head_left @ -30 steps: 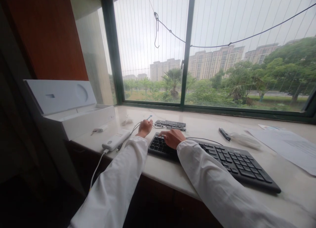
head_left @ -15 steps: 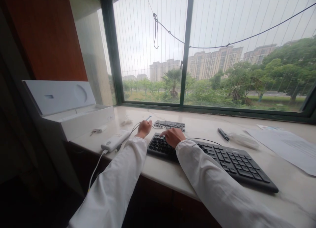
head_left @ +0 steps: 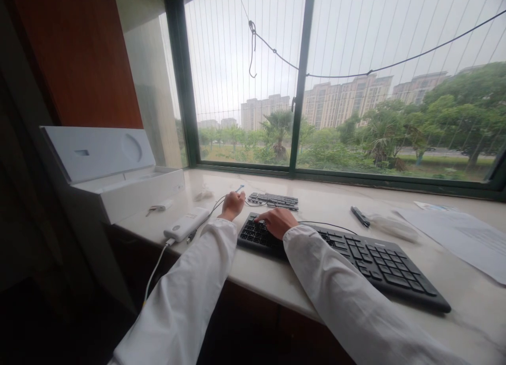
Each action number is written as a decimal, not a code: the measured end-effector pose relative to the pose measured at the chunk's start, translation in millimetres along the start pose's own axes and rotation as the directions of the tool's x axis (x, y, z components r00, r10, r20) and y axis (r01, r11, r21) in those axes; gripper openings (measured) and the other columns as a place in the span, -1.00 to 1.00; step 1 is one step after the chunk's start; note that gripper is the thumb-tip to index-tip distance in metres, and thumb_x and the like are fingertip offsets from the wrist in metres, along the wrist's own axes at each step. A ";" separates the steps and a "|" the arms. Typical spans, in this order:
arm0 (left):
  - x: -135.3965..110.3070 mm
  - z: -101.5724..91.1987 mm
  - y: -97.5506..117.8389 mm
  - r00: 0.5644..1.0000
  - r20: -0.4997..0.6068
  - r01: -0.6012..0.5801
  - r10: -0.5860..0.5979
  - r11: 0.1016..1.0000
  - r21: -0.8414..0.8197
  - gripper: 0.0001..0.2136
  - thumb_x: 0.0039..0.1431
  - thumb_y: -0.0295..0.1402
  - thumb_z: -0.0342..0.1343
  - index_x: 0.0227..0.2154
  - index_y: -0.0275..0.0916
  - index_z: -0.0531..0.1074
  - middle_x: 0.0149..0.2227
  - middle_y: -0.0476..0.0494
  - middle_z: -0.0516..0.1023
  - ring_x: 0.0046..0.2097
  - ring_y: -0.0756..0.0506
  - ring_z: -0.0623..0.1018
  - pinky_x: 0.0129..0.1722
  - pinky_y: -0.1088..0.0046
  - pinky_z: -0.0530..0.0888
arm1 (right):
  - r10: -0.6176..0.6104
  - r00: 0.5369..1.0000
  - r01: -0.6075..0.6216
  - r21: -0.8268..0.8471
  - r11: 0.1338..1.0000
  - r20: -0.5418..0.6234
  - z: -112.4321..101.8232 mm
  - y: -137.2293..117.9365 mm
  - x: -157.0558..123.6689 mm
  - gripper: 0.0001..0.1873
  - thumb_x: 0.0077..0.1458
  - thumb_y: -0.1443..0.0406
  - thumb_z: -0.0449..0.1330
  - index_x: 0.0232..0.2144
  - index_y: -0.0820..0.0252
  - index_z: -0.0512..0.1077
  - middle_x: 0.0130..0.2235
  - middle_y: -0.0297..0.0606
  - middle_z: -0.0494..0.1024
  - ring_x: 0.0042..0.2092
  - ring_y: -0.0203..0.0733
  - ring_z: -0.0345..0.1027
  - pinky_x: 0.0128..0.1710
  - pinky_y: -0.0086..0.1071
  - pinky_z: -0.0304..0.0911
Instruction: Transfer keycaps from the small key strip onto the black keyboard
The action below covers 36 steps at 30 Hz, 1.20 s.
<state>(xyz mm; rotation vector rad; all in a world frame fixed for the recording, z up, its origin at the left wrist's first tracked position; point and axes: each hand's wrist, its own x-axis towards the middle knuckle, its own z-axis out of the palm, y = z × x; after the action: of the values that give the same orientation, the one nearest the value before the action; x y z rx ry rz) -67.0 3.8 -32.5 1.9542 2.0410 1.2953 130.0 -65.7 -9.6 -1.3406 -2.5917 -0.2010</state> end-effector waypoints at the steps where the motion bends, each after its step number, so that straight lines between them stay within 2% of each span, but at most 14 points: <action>1: 0.1 0.2 0.2 1.000 -0.003 0.000 0.000 1.000 -0.001 -0.51 0.22 -0.16 -0.18 -0.76 -0.24 0.33 -0.65 -0.19 0.44 -0.53 -0.07 0.41 -0.48 0.44 0.19 | 0.006 1.000 -0.006 -0.013 1.000 -0.017 0.5 -1.2 0.3 -0.50 0.17 0.36 -0.08 0.09 -0.12 0.37 -0.15 -0.21 0.59 -0.13 -0.10 0.46 -0.16 -0.32 0.27; 4: -0.1 0.3 1.2 1.000 -0.006 0.000 0.000 1.000 -0.004 -0.51 0.22 -0.17 -0.18 -0.77 -0.24 0.31 -0.67 -0.17 0.42 -0.55 -0.07 0.39 -0.49 0.44 0.18 | 0.005 1.000 -0.006 -0.035 0.999 -0.029 1.5 -3.8 0.5 -0.48 0.20 0.34 -0.13 0.16 -0.10 0.29 -0.16 -0.17 0.59 -0.16 -0.08 0.47 -0.20 -0.30 0.28; 7: -0.4 0.3 1.7 1.000 -0.006 -0.001 0.001 1.000 -0.009 -0.51 0.22 -0.17 -0.17 -0.78 -0.23 0.28 -0.68 -0.15 0.40 -0.57 -0.05 0.37 -0.51 0.44 0.17 | -0.013 1.000 0.013 -0.035 0.999 0.005 2.1 -5.7 0.5 -0.49 0.19 0.34 -0.11 0.13 -0.10 0.32 -0.16 -0.16 0.59 -0.16 -0.08 0.47 -0.21 -0.31 0.27; 9: -0.5 0.5 1.3 1.000 -0.002 0.001 -0.001 1.000 -0.013 -0.50 0.24 -0.17 -0.19 -0.78 -0.23 0.28 -0.68 -0.13 0.39 -0.58 -0.04 0.36 -0.51 0.45 0.17 | 0.009 0.999 -0.010 -0.027 1.000 -0.033 2.1 -6.3 0.9 -0.50 0.21 0.32 -0.11 0.13 -0.11 0.32 -0.17 -0.18 0.60 -0.17 -0.09 0.47 -0.21 -0.30 0.26; 12: -0.5 1.0 0.3 1.000 0.004 0.001 -0.001 1.000 -0.019 -0.48 0.26 -0.16 -0.22 -0.77 -0.23 0.29 -0.67 -0.12 0.40 -0.57 -0.03 0.35 -0.50 0.46 0.18 | 0.106 0.986 -0.108 -0.011 0.994 -0.127 1.8 -5.1 2.1 -0.54 0.24 0.20 -0.12 0.13 -0.11 0.32 -0.23 -0.20 0.61 -0.22 -0.08 0.47 -0.24 -0.29 0.25; 16: -0.7 1.2 0.1 1.000 0.004 -0.012 0.012 1.000 -0.019 -0.48 0.25 -0.16 -0.20 -0.78 -0.22 0.26 -0.69 -0.11 0.37 -0.57 -0.03 0.34 -0.50 0.46 0.18 | 0.199 0.967 -0.197 0.026 0.980 -0.157 2.2 -0.7 4.0 -0.60 0.20 0.03 -0.05 -0.15 -0.08 0.52 -0.30 -0.22 0.60 -0.25 -0.09 0.46 -0.27 -0.31 0.22; 22: -1.9 -0.4 2.8 1.000 0.003 -0.027 0.027 0.999 -0.027 -0.49 0.24 -0.16 -0.18 -0.81 -0.21 0.21 -0.73 -0.08 0.31 -0.61 -0.02 0.31 -0.51 0.45 0.16 | 0.313 0.928 -0.299 0.096 0.949 -0.202 6.2 2.9 5.2 -0.43 0.09 -0.18 -0.06 -0.41 0.07 0.51 -0.41 -0.23 0.57 -0.33 -0.11 0.43 -0.33 -0.32 0.17; 25: -2.5 -1.0 3.6 0.999 0.009 -0.030 0.031 0.999 -0.037 -0.49 0.23 -0.17 -0.18 -0.82 -0.20 0.19 -0.75 -0.07 0.29 -0.63 -0.02 0.29 -0.52 0.44 0.17 | 0.325 0.927 -0.312 0.097 0.945 -0.185 10.1 4.6 5.9 -0.44 0.13 -0.14 -0.09 -0.45 0.10 0.49 -0.43 -0.22 0.55 -0.35 -0.12 0.42 -0.36 -0.34 0.13; 28: -2.6 -1.1 3.5 1.000 0.011 -0.027 0.027 0.999 -0.043 -0.50 0.22 -0.17 -0.17 -0.82 -0.20 0.18 -0.75 -0.07 0.28 -0.63 -0.03 0.30 -0.52 0.44 0.18 | 0.326 0.929 -0.313 0.099 0.945 -0.174 13.4 8.2 7.0 -0.64 0.14 0.03 0.02 -0.36 0.09 0.49 -0.38 -0.22 0.56 -0.34 -0.15 0.41 -0.40 -0.37 0.08; 31: -2.4 -1.1 3.5 1.000 0.014 -0.024 0.024 0.999 -0.049 -0.50 0.22 -0.17 -0.17 -0.83 -0.19 0.16 -0.76 -0.07 0.28 -0.64 -0.03 0.30 -0.52 0.43 0.18 | 0.314 0.935 -0.302 0.094 0.949 -0.162 14.6 11.6 7.4 -0.80 0.08 0.22 0.08 -0.43 0.08 0.50 -0.39 -0.25 0.56 -0.36 -0.18 0.40 -0.45 -0.40 0.01; 33: -2.6 -1.3 3.8 1.000 0.013 -0.023 0.024 0.998 -0.052 -0.50 0.22 -0.17 -0.17 -0.83 -0.19 0.15 -0.76 -0.07 0.27 -0.64 -0.03 0.29 -0.53 0.43 0.18 | 0.321 0.929 -0.307 0.101 0.946 -0.181 14.3 12.2 7.1 -0.76 0.09 0.23 0.06 -0.50 0.09 0.49 -0.42 -0.25 0.56 -0.37 -0.19 0.39 -0.47 -0.40 -0.03; 36: -3.3 -1.6 4.6 1.000 0.008 -0.023 0.024 0.998 -0.055 -0.50 0.22 -0.17 -0.17 -0.82 -0.19 0.16 -0.76 -0.07 0.28 -0.64 -0.03 0.29 -0.53 0.44 0.17 | 0.344 0.914 -0.322 0.133 0.937 -0.214 12.7 10.2 5.9 -0.52 0.16 0.03 -0.02 -0.61 0.14 0.45 -0.48 -0.23 0.53 -0.41 -0.21 0.37 -0.48 -0.40 -0.05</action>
<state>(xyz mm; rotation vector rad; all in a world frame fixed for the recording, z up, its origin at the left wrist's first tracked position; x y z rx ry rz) -63.4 -0.5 -30.4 1.9627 1.9633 1.3301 133.4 -52.5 -20.2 -1.5911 -2.1140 -0.1651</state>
